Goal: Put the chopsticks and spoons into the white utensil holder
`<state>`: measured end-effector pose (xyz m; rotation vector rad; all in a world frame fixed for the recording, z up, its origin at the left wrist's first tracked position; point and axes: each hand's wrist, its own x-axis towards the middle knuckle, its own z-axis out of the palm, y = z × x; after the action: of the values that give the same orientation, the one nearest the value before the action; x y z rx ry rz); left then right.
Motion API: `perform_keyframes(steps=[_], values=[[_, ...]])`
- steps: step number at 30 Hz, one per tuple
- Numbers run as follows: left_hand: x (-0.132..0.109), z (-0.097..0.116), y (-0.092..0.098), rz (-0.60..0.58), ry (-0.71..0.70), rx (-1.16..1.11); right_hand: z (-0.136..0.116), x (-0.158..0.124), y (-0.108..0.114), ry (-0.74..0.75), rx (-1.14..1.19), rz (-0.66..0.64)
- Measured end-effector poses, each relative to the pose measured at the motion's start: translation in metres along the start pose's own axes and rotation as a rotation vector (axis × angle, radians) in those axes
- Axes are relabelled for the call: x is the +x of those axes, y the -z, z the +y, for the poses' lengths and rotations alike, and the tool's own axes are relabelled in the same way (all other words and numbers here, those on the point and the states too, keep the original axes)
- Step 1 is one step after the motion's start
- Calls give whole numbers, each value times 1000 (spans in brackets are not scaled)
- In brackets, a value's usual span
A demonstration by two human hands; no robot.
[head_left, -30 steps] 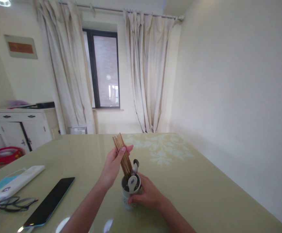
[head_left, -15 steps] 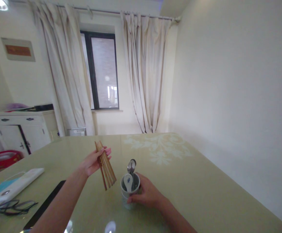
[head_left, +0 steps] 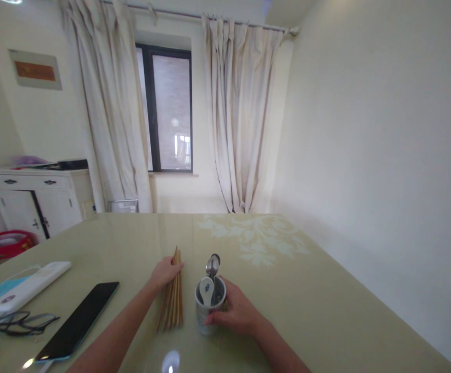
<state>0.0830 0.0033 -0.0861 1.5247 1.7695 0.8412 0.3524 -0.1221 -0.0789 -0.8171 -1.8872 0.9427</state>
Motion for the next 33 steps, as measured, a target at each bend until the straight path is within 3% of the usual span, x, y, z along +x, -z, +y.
perform_keyframes(steps=[4, 8, 12, 15, 17, 24, 33], values=[[0, -1, -4, 73, -77, 192, 0, 0, 1, 14, -22, 2], [-21, -20, -6, 145, -205, 262, 1, 0, 1, 24, -29, -4], [-58, -60, -1, 73, -483, 278, 1, -1, 1, 18, -38, -7], [-86, -81, 6, 38, -537, 312, 0, -1, 0, 18, -32, -9], [-101, -84, 9, -23, -575, 328, 0, 0, 0, 26, -26, -12], [-122, -50, 0, -296, -795, 400, -1, 0, -1, 46, -27, 7], [-109, -4, -3, -501, -879, 380, 1, -1, 3, 90, -103, 0]])
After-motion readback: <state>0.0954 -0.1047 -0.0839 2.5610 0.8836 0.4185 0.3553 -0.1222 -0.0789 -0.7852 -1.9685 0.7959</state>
